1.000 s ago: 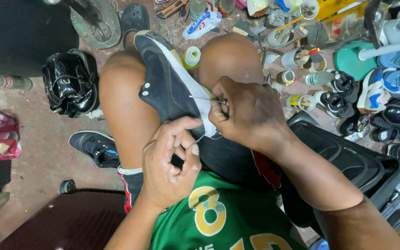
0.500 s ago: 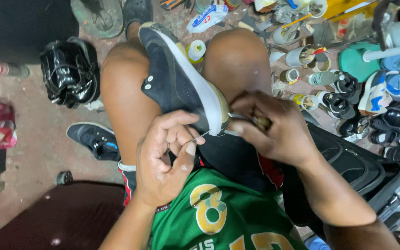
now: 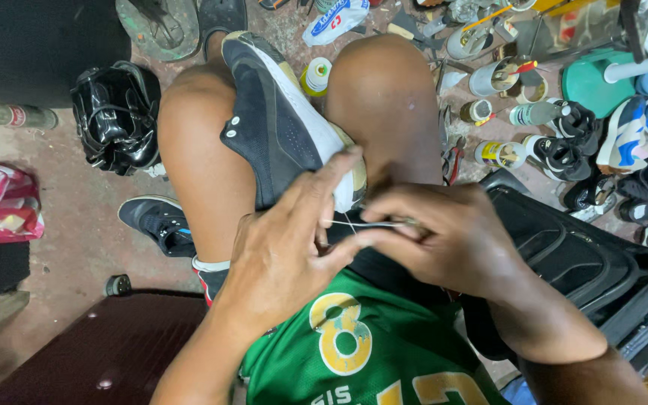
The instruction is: The person sits on the floor with a black sneaker on their lap and hand-stitches the shoe upper to the sole using a needle and thread, pulling stitches tight and working around the heel of the shoe.
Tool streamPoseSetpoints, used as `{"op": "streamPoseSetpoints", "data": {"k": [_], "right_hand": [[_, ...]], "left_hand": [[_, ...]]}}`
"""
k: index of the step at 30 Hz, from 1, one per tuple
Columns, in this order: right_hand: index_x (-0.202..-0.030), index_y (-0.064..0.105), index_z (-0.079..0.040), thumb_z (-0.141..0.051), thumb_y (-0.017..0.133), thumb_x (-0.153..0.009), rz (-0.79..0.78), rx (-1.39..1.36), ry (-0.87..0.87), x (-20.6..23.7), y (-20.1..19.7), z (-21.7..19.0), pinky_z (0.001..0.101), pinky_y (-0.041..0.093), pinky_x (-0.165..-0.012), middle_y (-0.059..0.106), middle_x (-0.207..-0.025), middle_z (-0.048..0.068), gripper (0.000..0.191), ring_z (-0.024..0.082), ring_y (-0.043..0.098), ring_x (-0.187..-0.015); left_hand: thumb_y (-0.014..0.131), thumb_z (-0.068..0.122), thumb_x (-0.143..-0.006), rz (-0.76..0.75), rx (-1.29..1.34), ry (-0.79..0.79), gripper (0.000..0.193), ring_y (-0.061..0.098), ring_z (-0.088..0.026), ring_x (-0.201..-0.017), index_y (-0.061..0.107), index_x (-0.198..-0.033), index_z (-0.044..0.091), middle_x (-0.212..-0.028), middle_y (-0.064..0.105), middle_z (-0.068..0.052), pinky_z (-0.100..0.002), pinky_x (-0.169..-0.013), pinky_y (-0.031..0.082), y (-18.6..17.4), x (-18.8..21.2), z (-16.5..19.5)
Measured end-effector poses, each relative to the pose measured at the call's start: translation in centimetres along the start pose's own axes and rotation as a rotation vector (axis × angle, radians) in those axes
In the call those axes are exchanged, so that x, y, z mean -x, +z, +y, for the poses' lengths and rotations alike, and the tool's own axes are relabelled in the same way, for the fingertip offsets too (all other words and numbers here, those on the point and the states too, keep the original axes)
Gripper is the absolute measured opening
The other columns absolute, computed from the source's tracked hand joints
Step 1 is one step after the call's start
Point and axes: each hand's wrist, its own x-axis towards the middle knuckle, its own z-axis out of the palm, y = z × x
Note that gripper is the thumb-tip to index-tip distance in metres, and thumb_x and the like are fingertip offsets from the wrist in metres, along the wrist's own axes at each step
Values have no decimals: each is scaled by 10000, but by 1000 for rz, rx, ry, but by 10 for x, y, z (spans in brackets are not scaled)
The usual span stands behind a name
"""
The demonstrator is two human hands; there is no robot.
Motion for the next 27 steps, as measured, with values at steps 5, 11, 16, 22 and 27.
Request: {"op": "streamPoseSetpoints", "data": {"k": [5, 11, 16, 22, 27], "right_hand": [[-940, 728, -117, -113, 762, -870, 93, 245, -192, -20, 10, 2, 353, 544, -613, 732, -942, 84, 78, 243, 707, -701], [-993, 711, -20, -81, 838, -1052, 212, 723, -35, -27, -78, 53, 361, 519, -662, 689, -916, 141, 152, 274, 690, -764], [-1256, 589, 20, -81, 604, -1161, 266, 663, 208, -12, -91, 73, 400, 520, -686, 681, -938, 191, 138, 312, 680, -786], [-1198, 626, -19, -51, 598, -956, 5, 460, -21, 28, -11, 32, 467, 555, -715, 742, -1079, 201, 246, 395, 684, -788], [-1295, 574, -2, -35, 554, -1013, 63, 156, -157, 27, 20, 18, 408, 585, -810, 716, -1097, 197, 285, 353, 727, -921]], "left_hand": [[917, 238, -721, 80, 42, 33, 1027, 590, -123, -614, 351, -1574, 162, -943, 554, -34, -287, -564, 545, 3, 3, -2], [950, 269, -706, 93, 100, 19, 1074, 601, -95, -567, 337, -1576, 131, -1016, 587, -41, -253, -521, 548, 2, 6, -7], [935, 257, -736, 111, 117, 51, 1059, 627, -85, -567, 313, -1580, 104, -1191, 625, -72, -245, -516, 542, 0, 6, -9], [916, 248, -779, 112, 141, 21, 1029, 652, -98, -579, 294, -1588, 108, -1286, 629, -96, -250, -523, 547, -2, 5, -3], [907, 214, -775, 109, 144, 29, 980, 648, -110, -604, 345, -1569, 94, -1279, 624, -92, -252, -545, 545, 1, 6, -1]]}}
